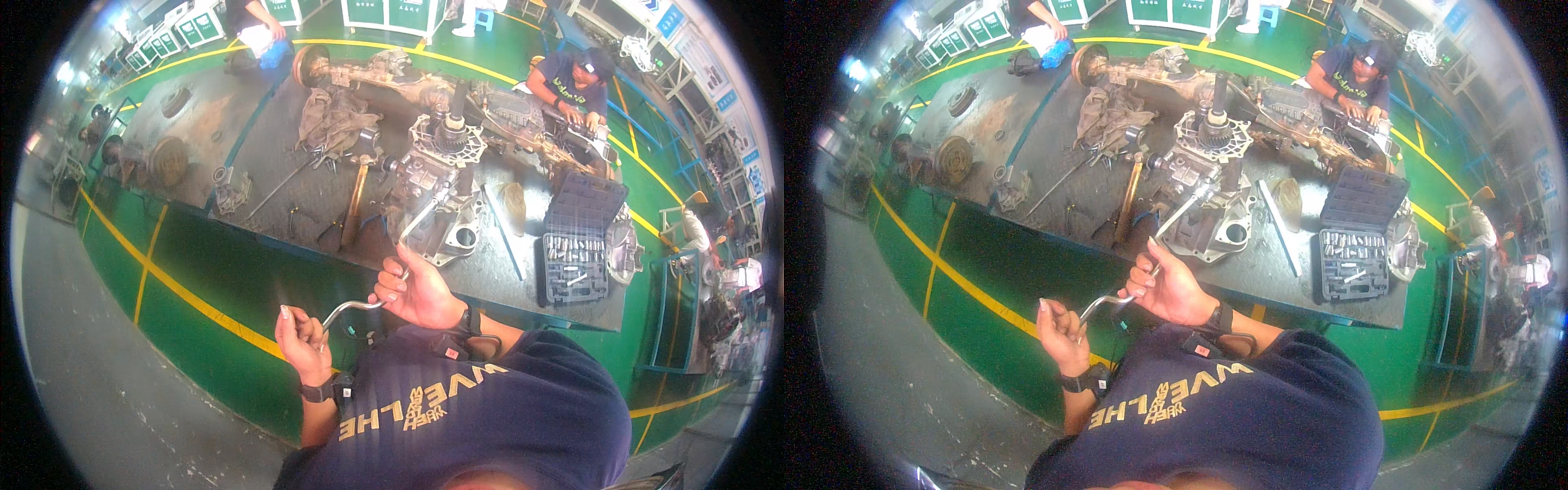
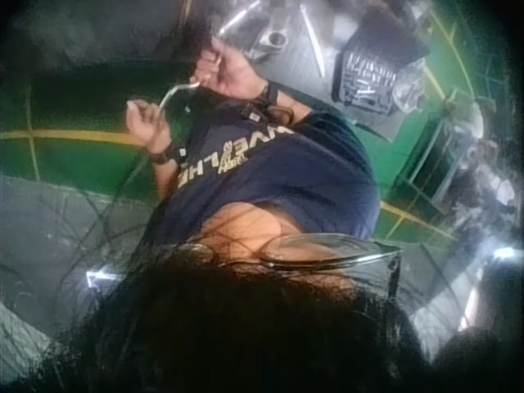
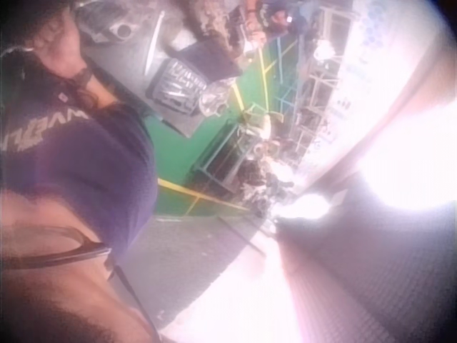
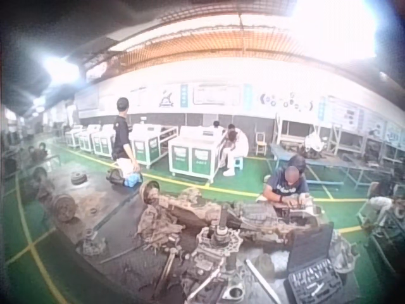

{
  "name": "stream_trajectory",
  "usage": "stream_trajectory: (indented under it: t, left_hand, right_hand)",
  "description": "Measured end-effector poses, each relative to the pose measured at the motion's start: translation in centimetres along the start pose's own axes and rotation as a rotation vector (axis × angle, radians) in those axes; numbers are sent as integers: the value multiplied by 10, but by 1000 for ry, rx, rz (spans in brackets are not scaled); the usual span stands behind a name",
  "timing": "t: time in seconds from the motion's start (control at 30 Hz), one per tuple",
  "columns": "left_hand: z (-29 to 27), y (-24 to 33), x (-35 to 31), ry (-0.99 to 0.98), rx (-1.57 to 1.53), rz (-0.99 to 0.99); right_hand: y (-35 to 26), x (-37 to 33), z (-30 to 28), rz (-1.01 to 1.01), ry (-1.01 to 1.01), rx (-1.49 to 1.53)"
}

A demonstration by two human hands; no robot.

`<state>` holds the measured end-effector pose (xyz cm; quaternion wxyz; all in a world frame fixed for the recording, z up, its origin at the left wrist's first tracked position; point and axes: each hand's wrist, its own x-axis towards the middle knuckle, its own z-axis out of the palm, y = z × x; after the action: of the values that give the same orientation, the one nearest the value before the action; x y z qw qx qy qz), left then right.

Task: The person places a metal cover onto a gearbox housing with their hands. They use a socket wrench to tighten a bolt on the side of the housing and then tap the components with a hammer.

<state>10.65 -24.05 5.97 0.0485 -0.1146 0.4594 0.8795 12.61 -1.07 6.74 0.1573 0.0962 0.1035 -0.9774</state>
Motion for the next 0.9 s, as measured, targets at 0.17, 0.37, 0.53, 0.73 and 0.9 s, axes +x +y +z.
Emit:
stream_trajectory:
  t: [0.17,0.37,0.53,0.73,0.9]
  left_hand:
    - [-1,-3,-1,-29,31,8]
    - [4,-6,-8,12,20,23]
    - [7,-6,-12,-16,22,26]
    - [6,-7,-16,15,21,18]
    - [7,-8,-16,-35,7,40]
  right_hand:
    - [-3,2,-4,-5,-7,-8]
    - [-4,2,-3,5,-2,4]
    - [-6,3,-3,-1,-31,12]
    - [-5,1,2,-3,-16,-5]
    - [-6,0,5,-17,-8,-15]
